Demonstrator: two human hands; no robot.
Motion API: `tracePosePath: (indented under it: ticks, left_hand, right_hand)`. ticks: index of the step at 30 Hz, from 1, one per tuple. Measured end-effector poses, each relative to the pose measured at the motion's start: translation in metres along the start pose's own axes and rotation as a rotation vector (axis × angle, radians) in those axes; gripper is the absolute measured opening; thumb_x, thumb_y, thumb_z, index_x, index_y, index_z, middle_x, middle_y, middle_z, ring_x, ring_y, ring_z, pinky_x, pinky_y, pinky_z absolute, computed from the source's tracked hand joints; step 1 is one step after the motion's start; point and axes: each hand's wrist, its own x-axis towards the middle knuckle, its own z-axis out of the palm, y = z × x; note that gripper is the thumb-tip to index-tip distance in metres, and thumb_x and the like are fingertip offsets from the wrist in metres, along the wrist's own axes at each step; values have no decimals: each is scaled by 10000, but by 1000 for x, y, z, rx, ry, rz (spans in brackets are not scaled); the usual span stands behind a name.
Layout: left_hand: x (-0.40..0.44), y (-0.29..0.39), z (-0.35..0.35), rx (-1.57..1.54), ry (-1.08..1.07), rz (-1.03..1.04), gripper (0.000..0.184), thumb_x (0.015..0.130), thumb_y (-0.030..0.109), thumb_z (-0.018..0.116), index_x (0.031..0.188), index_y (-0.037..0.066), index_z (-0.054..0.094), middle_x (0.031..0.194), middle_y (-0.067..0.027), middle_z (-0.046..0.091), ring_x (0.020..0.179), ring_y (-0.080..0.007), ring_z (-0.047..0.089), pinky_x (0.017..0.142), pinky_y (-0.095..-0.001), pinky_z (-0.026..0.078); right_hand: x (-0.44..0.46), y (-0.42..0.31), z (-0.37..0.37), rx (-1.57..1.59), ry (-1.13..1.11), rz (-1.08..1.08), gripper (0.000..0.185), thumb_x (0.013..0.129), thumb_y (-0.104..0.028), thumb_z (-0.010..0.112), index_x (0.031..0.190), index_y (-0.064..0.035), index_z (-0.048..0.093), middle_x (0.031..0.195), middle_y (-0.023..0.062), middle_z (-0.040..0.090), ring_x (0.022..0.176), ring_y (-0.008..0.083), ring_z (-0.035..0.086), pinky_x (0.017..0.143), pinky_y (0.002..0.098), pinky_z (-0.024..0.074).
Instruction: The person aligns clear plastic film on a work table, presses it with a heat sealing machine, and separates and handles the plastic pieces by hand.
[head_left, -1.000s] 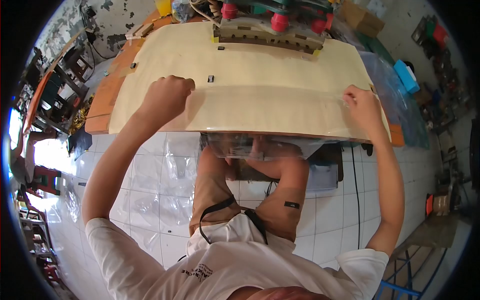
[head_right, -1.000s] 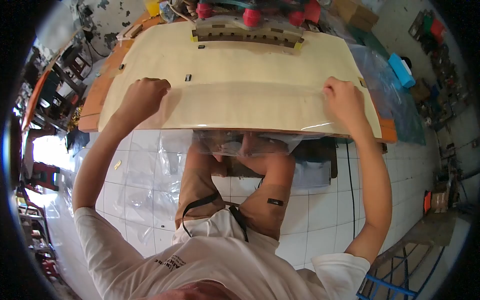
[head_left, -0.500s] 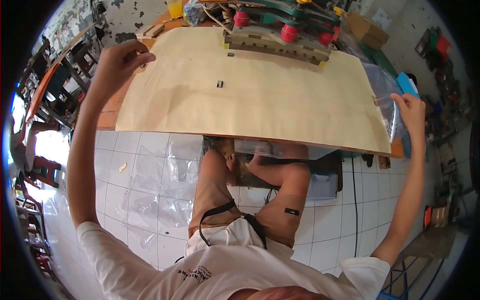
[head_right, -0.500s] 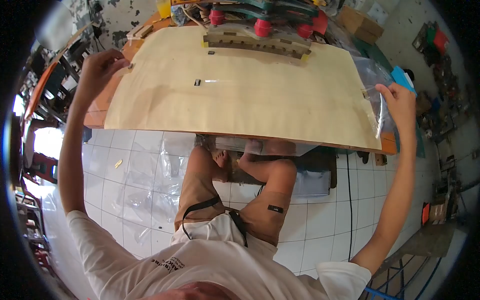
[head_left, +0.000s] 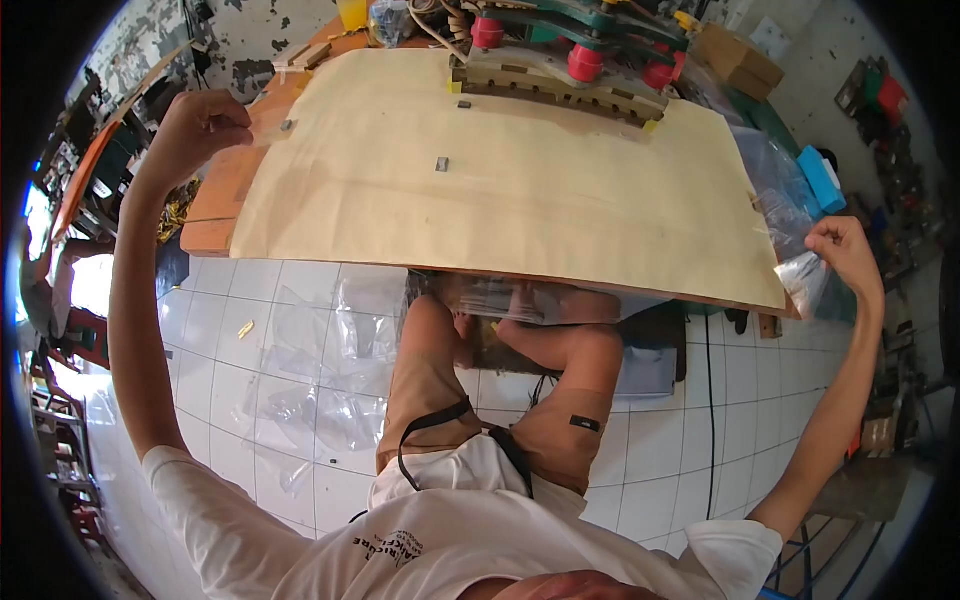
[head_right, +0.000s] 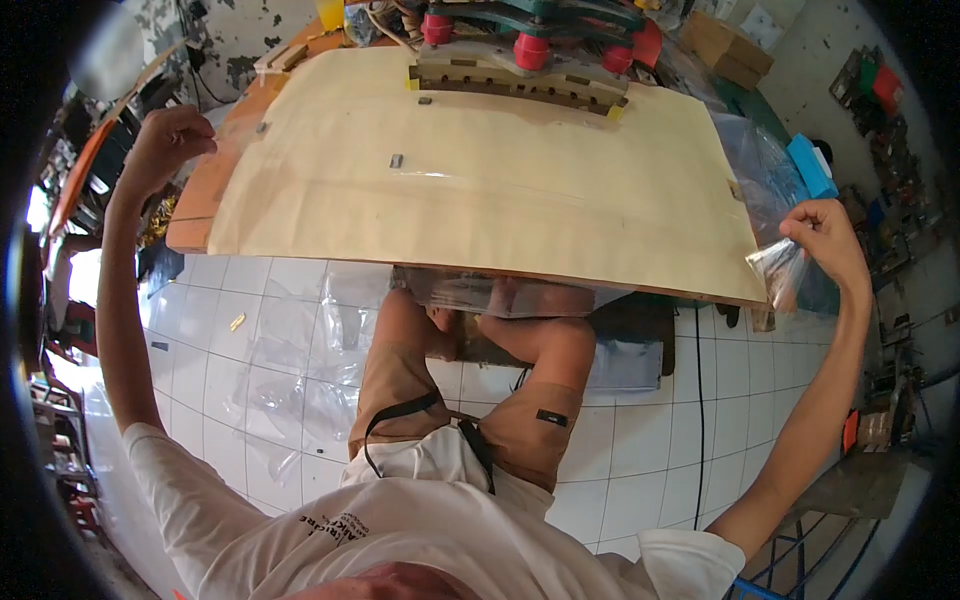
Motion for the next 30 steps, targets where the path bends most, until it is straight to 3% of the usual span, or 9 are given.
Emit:
tracePosePath:
  ticks: [5,8,14,16,19,22,25,30]
  left_hand:
    - [-1,-13,-2,66,-8,-53,98,838,54,678,868,-40,677,790,-72,683,725,-112,619,682,-271,493]
    - [-6,-38,-4,-165,-40,-177,107,846,60,669,872,-44,675,804,-57,677,744,-119,618,711,-279,501]
    - [-14,-101,13,-508,-32,-177,196,922,182,675,1009,8,667,824,-15,655,764,-99,617,744,-260,508]
    - [-16,-105,23,-695,108,-310,281,934,230,679,1137,43,626,867,3,646,770,-81,615,755,-251,512]
    - [-8,-104,39,-746,142,-384,328,931,225,682,1196,52,595,898,10,641,778,-75,616,770,-238,514]
    - [6,-94,63,-715,111,-447,347,922,223,691,1202,47,588,882,-5,644,775,-81,622,755,-237,522]
    - [24,-103,89,-636,87,-456,360,908,207,697,1199,29,582,873,-24,651,758,-89,625,728,-239,528]
    - [58,-124,132,-576,96,-486,341,858,125,709,1152,-4,591,761,-57,656,633,-116,622,609,-259,514]
  right_hand:
    - [5,30,-4,22,25,63,211,869,-191,713,769,-14,653,639,-22,571,546,50,507,508,219,394]
    - [6,52,-13,-115,30,118,205,857,-188,720,784,-4,665,640,-10,558,547,73,494,522,250,407]
    - [5,97,-8,235,135,25,180,883,-172,720,935,-9,663,759,-11,616,670,79,557,651,230,460]
    - [7,97,-2,374,203,99,262,882,-153,728,1074,-7,626,815,-12,631,720,81,580,692,223,472]
    - [22,111,6,537,343,191,387,877,-133,732,1212,-16,580,860,-3,639,737,80,591,699,211,474]
    - [47,108,29,580,485,238,469,880,-106,719,1300,-16,530,901,12,650,750,76,594,710,205,479]
    - [77,115,49,433,403,328,502,882,-70,698,1339,-5,502,953,41,660,770,82,597,707,209,488]
    - [139,167,80,248,349,293,484,829,-5,713,1274,34,527,852,98,682,663,119,605,578,267,480]
